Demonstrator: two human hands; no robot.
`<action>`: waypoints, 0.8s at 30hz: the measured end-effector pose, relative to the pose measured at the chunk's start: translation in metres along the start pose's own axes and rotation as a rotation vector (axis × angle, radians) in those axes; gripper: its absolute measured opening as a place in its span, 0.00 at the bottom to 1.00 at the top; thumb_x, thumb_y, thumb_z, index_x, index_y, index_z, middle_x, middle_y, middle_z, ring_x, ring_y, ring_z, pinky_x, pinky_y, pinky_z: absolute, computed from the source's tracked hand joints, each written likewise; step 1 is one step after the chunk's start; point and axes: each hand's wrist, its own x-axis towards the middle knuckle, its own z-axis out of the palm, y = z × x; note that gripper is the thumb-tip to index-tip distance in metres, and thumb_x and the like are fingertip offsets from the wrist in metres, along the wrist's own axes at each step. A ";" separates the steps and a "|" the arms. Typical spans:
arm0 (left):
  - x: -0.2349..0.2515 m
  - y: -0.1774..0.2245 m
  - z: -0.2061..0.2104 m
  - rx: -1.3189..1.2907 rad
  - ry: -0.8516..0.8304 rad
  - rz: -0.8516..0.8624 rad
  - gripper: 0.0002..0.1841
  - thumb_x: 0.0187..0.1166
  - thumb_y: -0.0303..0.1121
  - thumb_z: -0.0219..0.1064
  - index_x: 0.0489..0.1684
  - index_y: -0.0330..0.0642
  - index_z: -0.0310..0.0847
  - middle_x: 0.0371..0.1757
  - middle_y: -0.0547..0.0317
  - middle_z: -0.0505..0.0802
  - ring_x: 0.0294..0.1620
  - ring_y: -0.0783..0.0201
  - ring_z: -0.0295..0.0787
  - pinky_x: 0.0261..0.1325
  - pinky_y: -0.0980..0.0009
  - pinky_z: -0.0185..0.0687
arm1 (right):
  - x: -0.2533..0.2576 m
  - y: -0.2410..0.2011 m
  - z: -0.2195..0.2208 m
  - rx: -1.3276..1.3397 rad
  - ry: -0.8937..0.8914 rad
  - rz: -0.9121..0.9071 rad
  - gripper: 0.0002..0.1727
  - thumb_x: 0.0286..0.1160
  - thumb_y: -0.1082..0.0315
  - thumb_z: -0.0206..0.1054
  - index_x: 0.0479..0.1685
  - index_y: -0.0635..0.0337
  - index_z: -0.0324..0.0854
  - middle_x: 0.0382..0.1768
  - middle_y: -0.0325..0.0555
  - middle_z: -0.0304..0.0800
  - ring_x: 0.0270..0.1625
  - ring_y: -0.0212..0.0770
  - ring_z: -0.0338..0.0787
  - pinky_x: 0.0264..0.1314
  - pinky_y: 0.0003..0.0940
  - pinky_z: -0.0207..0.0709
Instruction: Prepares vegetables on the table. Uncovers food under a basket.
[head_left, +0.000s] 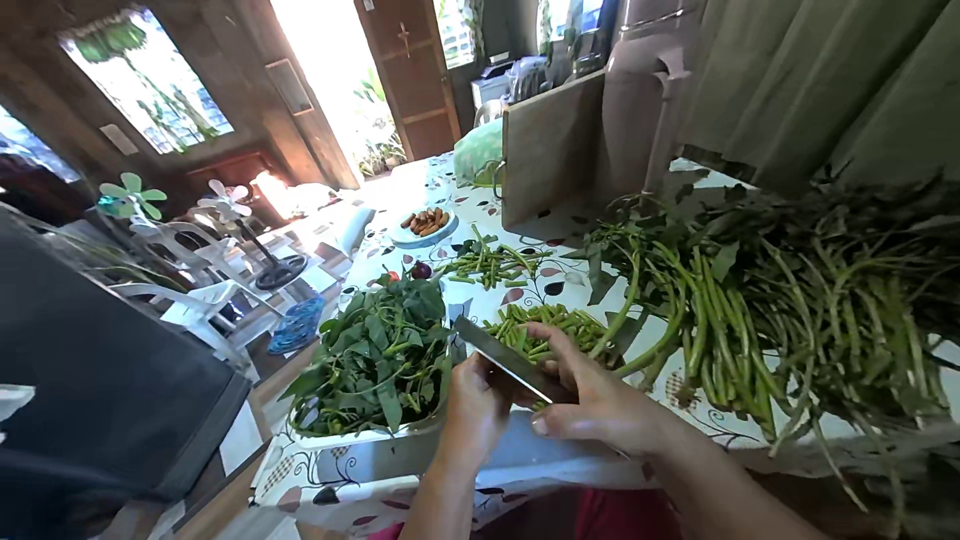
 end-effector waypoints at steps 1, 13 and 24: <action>-0.003 -0.001 0.000 -0.030 0.031 0.022 0.09 0.72 0.13 0.65 0.45 0.33 0.79 0.33 0.67 0.93 0.32 0.77 0.91 0.41 0.77 0.91 | -0.001 0.002 0.004 -0.112 0.057 -0.030 0.57 0.46 0.43 0.82 0.82 0.53 0.58 0.45 0.34 0.88 0.44 0.26 0.91 0.48 0.28 0.88; -0.029 0.055 -0.052 0.540 -0.133 0.195 0.07 0.77 0.23 0.64 0.44 0.32 0.87 0.29 0.64 0.92 0.22 0.76 0.89 0.26 0.77 0.90 | -0.011 -0.005 -0.005 -0.391 0.225 -0.059 0.48 0.52 0.40 0.81 0.73 0.58 0.70 0.42 0.46 0.89 0.41 0.39 0.90 0.43 0.44 0.86; 0.138 0.094 -0.011 1.178 -0.323 0.058 0.10 0.81 0.26 0.69 0.55 0.36 0.87 0.47 0.45 0.92 0.47 0.52 0.89 0.55 0.50 0.83 | -0.004 0.034 -0.054 0.611 -0.079 -0.006 0.47 0.52 0.32 0.80 0.68 0.48 0.66 0.32 0.31 0.81 0.20 0.22 0.77 0.21 0.15 0.73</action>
